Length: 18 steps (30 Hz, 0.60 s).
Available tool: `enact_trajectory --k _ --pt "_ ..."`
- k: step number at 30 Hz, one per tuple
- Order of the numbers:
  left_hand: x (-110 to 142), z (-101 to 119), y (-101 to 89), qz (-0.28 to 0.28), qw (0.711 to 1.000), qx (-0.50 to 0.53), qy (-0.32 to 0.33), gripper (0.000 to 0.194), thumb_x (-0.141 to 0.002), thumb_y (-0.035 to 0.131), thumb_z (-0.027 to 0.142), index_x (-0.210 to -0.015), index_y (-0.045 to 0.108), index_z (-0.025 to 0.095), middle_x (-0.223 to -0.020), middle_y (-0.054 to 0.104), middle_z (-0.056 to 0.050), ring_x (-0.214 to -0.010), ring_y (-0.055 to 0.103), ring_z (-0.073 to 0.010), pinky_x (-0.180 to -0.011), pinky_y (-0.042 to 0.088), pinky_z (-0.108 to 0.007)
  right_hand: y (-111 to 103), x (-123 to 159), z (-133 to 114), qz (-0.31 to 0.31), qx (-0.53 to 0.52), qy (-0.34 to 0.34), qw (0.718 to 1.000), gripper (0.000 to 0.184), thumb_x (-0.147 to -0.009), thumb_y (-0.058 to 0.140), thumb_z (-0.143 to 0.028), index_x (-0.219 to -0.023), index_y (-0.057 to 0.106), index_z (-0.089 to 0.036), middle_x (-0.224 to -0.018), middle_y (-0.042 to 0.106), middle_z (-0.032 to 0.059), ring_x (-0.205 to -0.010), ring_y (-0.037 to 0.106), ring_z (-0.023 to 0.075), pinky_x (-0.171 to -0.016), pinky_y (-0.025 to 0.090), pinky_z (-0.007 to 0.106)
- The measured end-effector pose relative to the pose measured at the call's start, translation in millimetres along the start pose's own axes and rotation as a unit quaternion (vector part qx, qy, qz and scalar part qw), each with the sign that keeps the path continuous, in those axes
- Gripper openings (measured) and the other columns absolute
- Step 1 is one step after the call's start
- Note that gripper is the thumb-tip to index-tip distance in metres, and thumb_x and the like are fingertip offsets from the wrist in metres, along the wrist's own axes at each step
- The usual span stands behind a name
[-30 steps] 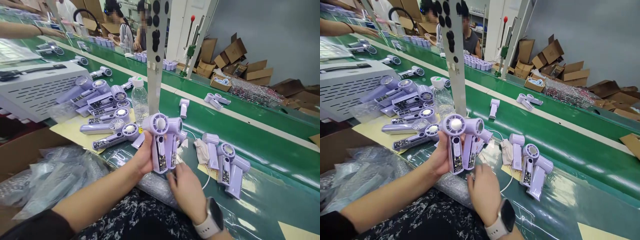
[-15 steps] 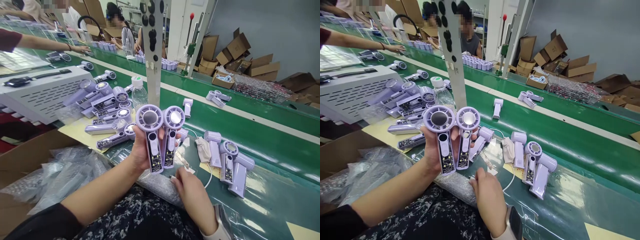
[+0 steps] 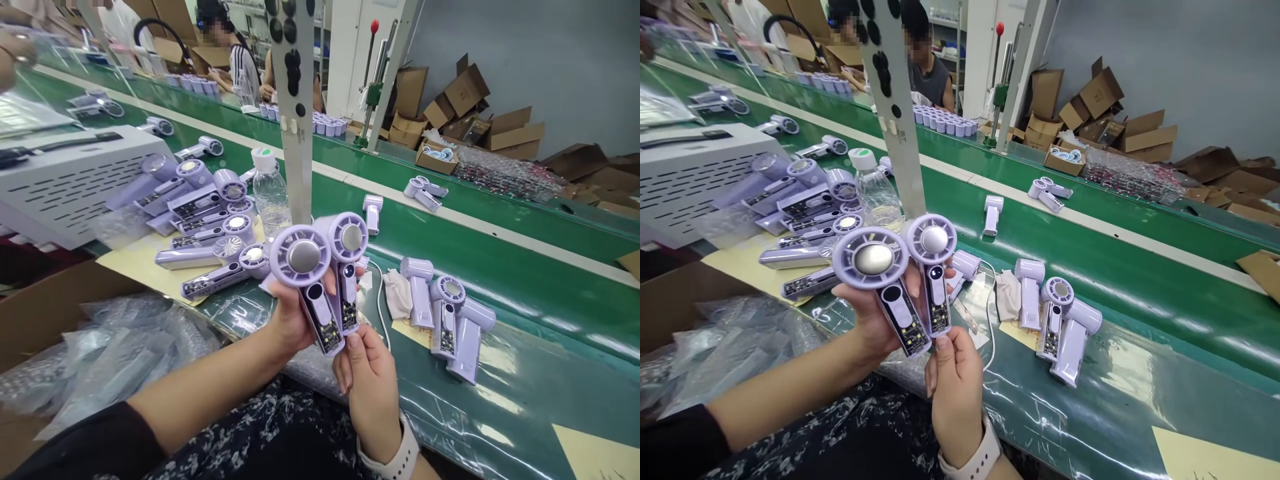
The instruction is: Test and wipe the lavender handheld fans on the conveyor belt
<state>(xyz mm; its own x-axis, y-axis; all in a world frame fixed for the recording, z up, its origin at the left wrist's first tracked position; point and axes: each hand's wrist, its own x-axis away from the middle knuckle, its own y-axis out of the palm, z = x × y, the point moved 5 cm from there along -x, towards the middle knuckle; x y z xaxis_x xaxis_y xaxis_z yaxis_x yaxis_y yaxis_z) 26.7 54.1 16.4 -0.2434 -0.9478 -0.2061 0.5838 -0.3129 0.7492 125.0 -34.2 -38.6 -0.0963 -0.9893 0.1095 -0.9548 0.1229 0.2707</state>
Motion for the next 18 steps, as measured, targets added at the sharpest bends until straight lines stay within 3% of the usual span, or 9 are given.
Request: enact_trajectory --k 3,6,10,13,15,17,18 --pt "2 -5 -6.4 0.002 0.999 0.011 -0.032 0.068 -0.057 0.076 0.084 -0.070 0.066 0.018 -0.096 0.074 -0.012 -0.083 0.072 -0.0308 -0.067 0.061 -0.043 -1 -2 -8 -0.035 0.101 -0.039 0.994 0.040 -0.104 0.049 -0.053 -0.080 0.054 -0.022 -0.061 0.051 -0.0045 -0.056 0.049 0.0116 -0.055 0.041 0.023" --pt "3 -4 -6.6 -0.009 0.998 0.046 -0.042 0.066 -0.067 0.070 0.084 -0.081 0.068 0.020 -0.104 0.075 -0.011 -0.080 0.073 -0.0278 -0.064 0.060 -0.040 -5 -2 -20 -0.044 0.193 -0.108 0.974 0.032 -0.107 0.046 -0.044 -0.087 0.059 -0.022 -0.087 0.063 0.0024 -0.078 0.058 0.0156 -0.071 0.047 0.027" --pt "0 2 -6.3 0.038 0.999 0.034 -0.006 0.063 -0.074 0.066 0.081 -0.088 0.069 0.020 -0.103 0.075 -0.010 -0.101 0.073 -0.0320 -0.080 0.062 -0.042 -7 -2 -24 -0.048 0.212 -0.185 0.958 0.027 -0.106 0.045 -0.035 -0.084 0.054 -0.023 -0.117 0.066 0.0066 -0.101 0.062 0.0206 -0.087 0.048 0.033" --pt "0 10 -12.9 0.096 0.995 0.008 0.015 0.051 -0.081 0.069 0.067 -0.100 0.072 0.020 -0.111 0.076 -0.009 -0.111 0.070 -0.0318 -0.093 0.060 -0.044 -15 -9 -27 0.002 0.253 -0.209 0.945 0.021 -0.104 0.048 -0.035 -0.088 0.057 -0.023 -0.142 0.058 0.0079 -0.129 0.053 0.0261 -0.107 0.041 0.042" --pt "3 15 -14.1 0.052 0.998 -0.036 -0.003 0.049 -0.079 0.075 0.059 -0.108 0.073 0.020 -0.117 0.075 -0.009 -0.110 0.070 -0.0317 -0.094 0.060 -0.045 -21 -16 -30 0.011 0.223 -0.177 0.958 0.022 -0.104 0.049 -0.040 -0.117 0.060 -0.026 -0.154 0.049 0.0088 -0.142 0.044 0.0279 -0.116 0.034 0.049" --pt "7 15 -13.2 -0.057 0.989 -0.121 -0.062 0.053 -0.069 0.088 0.051 -0.107 0.075 0.017 -0.113 0.075 -0.011 -0.107 0.070 -0.0329 -0.095 0.058 -0.045 -22 -23 -35 -0.049 0.140 -0.130 0.980 0.044 -0.101 0.053 -0.049 -0.140 0.051 -0.029 -0.150 0.053 0.0100 -0.136 0.051 0.0285 -0.113 0.041 0.049" --pt "9 14 -14.4 -0.105 0.977 -0.165 -0.088 0.054 -0.063 0.093 0.046 -0.104 0.076 0.016 -0.110 0.075 -0.012 -0.106 0.070 -0.0332 -0.096 0.058 -0.044 -22 -24 -38 -0.086 0.098 -0.112 0.985 0.049 -0.098 0.058 -0.052 -0.141 0.051 -0.029 -0.141 0.059 0.0097 -0.127 0.058 0.0281 -0.106 0.048 0.047"
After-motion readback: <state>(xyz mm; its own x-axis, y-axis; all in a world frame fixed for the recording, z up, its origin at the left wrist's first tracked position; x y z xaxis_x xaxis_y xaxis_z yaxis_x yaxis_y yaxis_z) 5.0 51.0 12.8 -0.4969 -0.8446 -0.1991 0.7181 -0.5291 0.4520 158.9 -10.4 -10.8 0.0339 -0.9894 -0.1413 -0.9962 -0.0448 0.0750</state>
